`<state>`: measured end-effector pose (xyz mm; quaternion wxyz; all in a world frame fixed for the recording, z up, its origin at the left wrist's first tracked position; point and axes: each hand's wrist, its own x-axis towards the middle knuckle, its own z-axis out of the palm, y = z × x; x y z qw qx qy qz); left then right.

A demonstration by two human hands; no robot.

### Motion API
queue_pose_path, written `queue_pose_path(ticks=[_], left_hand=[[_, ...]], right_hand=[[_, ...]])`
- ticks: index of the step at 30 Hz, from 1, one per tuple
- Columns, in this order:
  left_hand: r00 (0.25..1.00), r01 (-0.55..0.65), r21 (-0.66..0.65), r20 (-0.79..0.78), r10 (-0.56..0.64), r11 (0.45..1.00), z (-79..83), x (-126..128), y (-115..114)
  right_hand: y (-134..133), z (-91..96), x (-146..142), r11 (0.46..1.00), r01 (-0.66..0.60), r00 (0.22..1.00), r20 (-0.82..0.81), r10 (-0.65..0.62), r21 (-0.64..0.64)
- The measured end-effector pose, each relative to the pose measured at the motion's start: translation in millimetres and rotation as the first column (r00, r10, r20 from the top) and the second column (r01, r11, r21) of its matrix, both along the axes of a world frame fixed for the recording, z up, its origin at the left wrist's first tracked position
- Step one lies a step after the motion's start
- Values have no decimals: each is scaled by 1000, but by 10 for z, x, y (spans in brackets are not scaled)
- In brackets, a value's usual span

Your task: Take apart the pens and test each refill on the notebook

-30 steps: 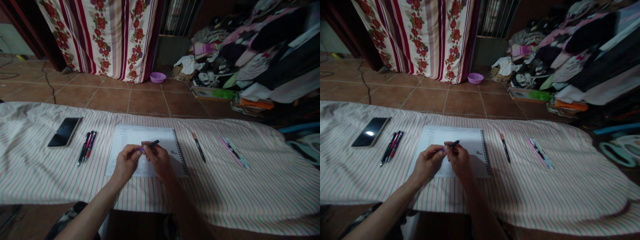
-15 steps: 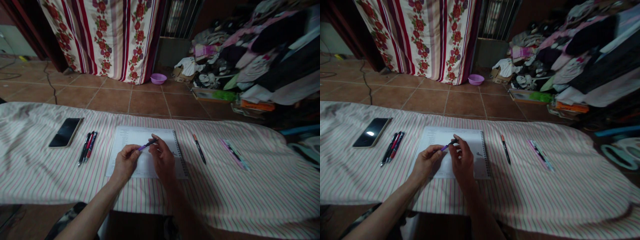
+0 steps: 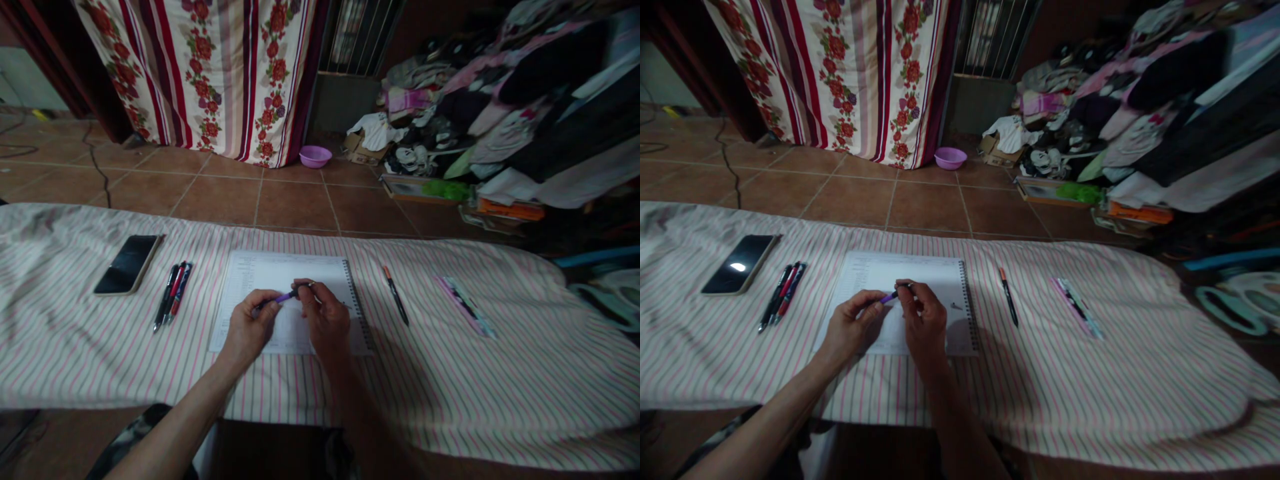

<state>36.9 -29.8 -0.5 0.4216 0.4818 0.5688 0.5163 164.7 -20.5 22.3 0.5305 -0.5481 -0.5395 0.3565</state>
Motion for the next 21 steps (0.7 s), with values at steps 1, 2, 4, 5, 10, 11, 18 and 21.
queue_pose_path(ticks=[1, 2, 4, 5, 10, 11, 18, 21], left_hand=[[1000, -1, 8, -10, 2, 1000, -4, -8, 2], [1000, 0, 10, -16, 1, 1000, -9, -15, 3], [1000, 6, -3, -17, -6, 1000, -14, -28, 6], [1000, 13, -13, -14, -13, 1000, -15, -32, 6], [996, 47, 25, -74, -45, 999, -10, -38, -1], [994, 57, 36, -90, -53, 998, -11, -37, -3], [985, 171, -39, -6, -171, 984, -11, -17, -29], [975, 222, -50, -10, -223, 974, 4, -16, -41]], right_hand=[[1, -5, -3, 1000, -3, 1000, -22, 2, -8], [4, -11, -3, 1000, -10, 999, -43, 10, -16], [13, -20, 2, 999, -23, 997, -74, 20, -35], [19, -23, 5, 999, -25, 996, -85, 21, -47], [43, -29, 1, 994, -1, 981, -191, -20, -112], [45, -29, -4, 993, -10, 975, -222, -16, -116], [67, -41, -3, 993, -49, 934, -356, 7, -108], [78, -44, 24, 987, -79, 927, -373, 22, -138]])
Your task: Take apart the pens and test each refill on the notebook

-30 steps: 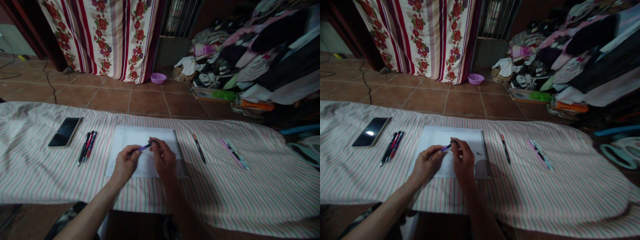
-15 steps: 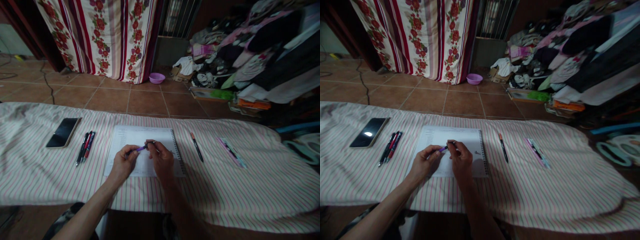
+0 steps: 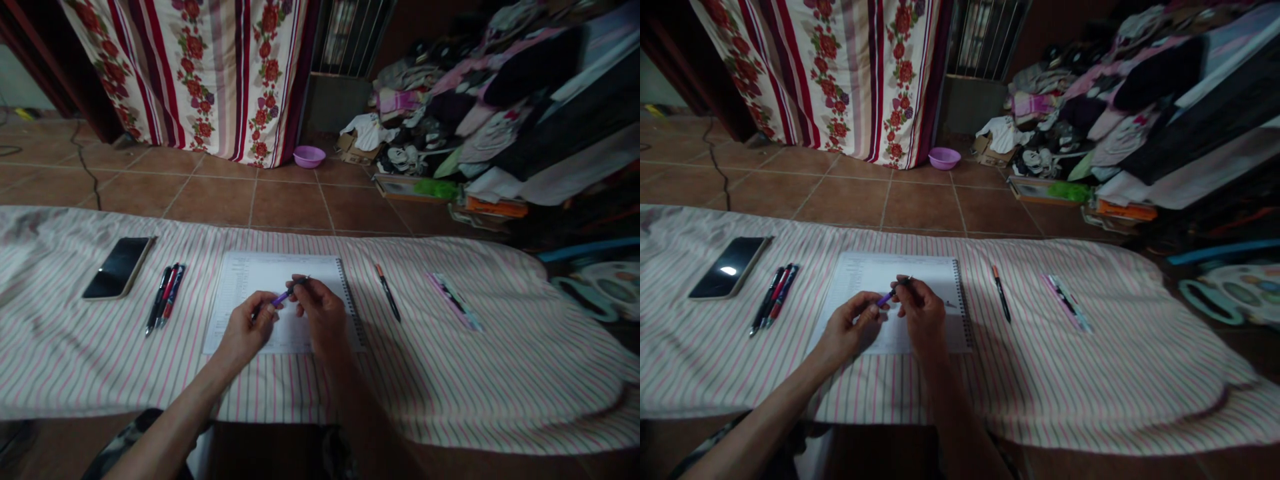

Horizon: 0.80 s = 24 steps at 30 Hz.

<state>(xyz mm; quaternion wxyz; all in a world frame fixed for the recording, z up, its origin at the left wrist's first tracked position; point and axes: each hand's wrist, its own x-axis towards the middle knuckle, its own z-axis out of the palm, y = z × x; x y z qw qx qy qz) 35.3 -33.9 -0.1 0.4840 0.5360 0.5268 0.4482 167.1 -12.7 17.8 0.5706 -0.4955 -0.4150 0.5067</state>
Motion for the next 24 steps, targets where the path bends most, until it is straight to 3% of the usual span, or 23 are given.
queue_pose_path(ticks=[13, 24], left_hand=[[1000, 3, -26, 15, -2, 1000, 76, 15, 2], [998, 51, -80, 29, -49, 995, 32, -106, 2]], right_hand=[[2, -35, 29, 1000, -15, 1000, 25, 15, 16], [16, -117, -26, 999, -34, 999, -5, 34, -10]])
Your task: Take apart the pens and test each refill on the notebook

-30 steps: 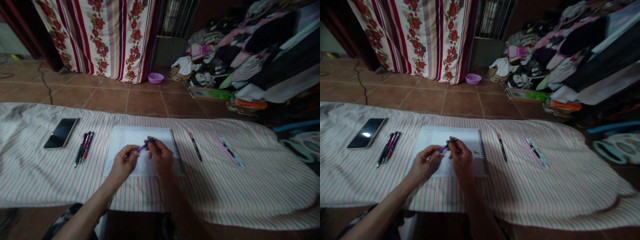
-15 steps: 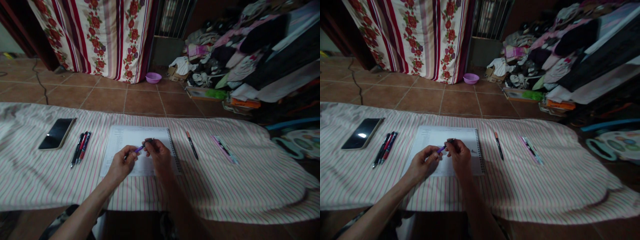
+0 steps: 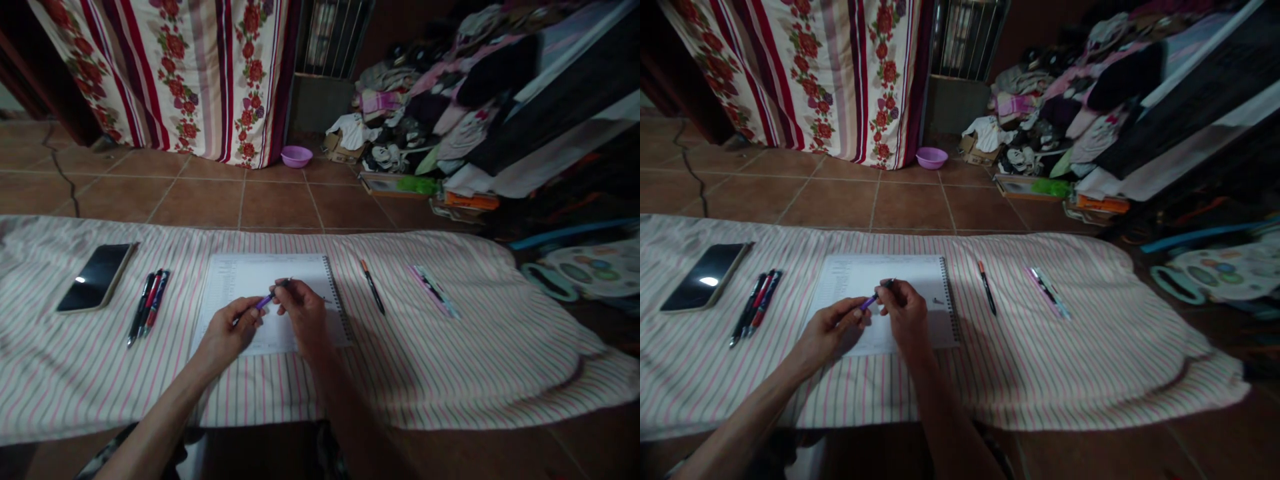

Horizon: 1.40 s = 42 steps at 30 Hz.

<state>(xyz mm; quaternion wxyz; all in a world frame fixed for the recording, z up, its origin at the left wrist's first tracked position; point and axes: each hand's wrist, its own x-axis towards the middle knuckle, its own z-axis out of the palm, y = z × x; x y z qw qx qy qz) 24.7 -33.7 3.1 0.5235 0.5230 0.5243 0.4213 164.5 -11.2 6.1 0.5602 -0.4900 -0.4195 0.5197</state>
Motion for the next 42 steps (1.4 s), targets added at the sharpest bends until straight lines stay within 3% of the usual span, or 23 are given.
queue_pose_path(ticks=[9, 17, 26, 29, 33, 36, 42], left_hand=[[995, 83, -89, 71, -77, 993, 102, -86, -33], [993, 23, 47, -113, -18, 999, 39, -67, -2], [957, -47, 165, -276, 92, 985, -23, -3, -27], [972, -78, 123, -209, 103, 989, -23, 6, -20], [994, -110, -32, -31, 109, 993, -12, 7, -10], [990, -126, -108, 50, 132, 986, 2, 7, -11], [989, -113, -128, 76, 124, 985, 45, 23, -23]], right_hand=[[-55, 50, -68, 995, -77, 997, -33, 75, -61], [-45, 31, -36, 998, -39, 999, 18, 39, -45], [-70, -39, -78, 997, 70, 972, 226, -60, -35], [-68, -44, -94, 999, 13, 988, 155, -7, -39], [-55, -17, -65, 996, -68, 997, -25, 67, -59], [-40, -10, -26, 994, -94, 995, -48, 91, -56], [-43, 5, -18, 988, -134, 989, -71, 129, -74]])
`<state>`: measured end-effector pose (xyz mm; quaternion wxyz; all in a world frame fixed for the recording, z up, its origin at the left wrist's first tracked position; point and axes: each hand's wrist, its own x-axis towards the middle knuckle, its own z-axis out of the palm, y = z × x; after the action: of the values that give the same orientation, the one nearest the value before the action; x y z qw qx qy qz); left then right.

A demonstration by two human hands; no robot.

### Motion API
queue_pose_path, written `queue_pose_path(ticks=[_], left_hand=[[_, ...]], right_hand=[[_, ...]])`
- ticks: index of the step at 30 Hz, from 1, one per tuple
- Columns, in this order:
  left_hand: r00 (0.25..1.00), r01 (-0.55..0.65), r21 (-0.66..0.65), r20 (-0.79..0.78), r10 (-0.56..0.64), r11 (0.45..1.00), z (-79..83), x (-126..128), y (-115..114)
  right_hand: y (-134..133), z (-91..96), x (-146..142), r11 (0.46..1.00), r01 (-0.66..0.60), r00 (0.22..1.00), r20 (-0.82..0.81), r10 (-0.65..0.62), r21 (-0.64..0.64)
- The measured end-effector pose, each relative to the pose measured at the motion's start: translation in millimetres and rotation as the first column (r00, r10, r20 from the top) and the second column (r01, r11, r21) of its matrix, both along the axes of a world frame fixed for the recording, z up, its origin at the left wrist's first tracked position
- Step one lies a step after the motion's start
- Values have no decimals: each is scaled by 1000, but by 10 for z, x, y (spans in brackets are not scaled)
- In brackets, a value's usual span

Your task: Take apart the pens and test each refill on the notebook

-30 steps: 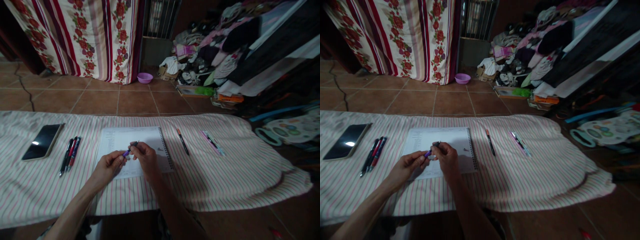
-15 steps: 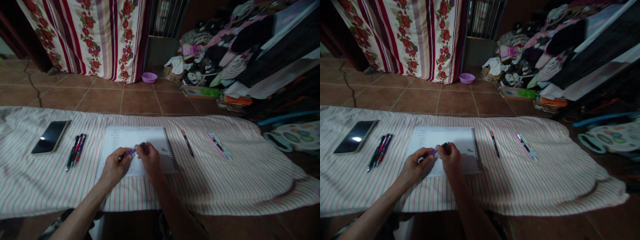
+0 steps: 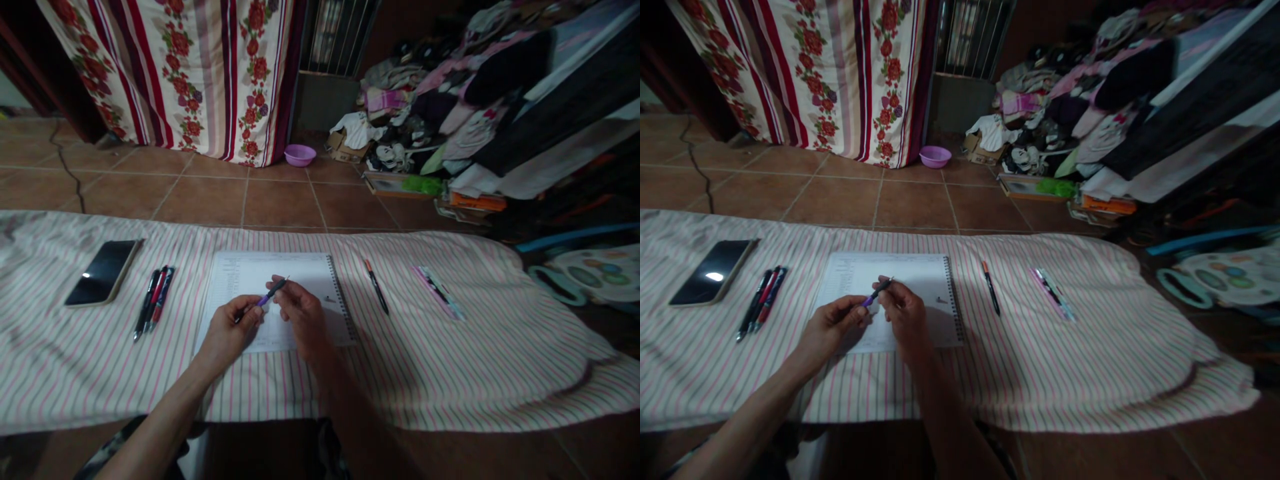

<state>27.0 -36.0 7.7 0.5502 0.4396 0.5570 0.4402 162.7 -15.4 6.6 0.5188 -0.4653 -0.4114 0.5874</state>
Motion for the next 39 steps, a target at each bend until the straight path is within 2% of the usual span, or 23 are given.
queue_pose_path(ticks=[4, 8, 11, 21, 28, 34, 39], left_hand=[[997, 5, 42, -80, -2, 999, 13, -2, 1], [972, 50, 126, -232, -19, 991, -45, -34, 2], [957, 71, 167, -290, -20, 983, -81, -51, 1], [995, 18, 34, -95, -15, 999, 4, -4, 1], [999, -17, 60, -32, 19, 998, -56, -24, 33], [999, -43, 79, -2, 43, 996, -24, -12, 41], [999, -20, 104, -38, 25, 994, -14, -16, 47]], right_hand=[[-11, 17, -12, 1000, 14, 1000, 3, -13, -10], [-11, -3, -14, 999, 38, 997, 72, -40, 18], [-11, -13, -20, 999, 53, 995, 88, -53, 7], [-6, 62, 52, 999, -17, 999, -40, 16, -30], [45, 38, 228, 986, 150, 988, -30, -153, -78], [86, 108, 465, 928, 370, 928, -53, -368, 48], [95, 171, 633, 895, 442, 897, -36, -440, 66]])
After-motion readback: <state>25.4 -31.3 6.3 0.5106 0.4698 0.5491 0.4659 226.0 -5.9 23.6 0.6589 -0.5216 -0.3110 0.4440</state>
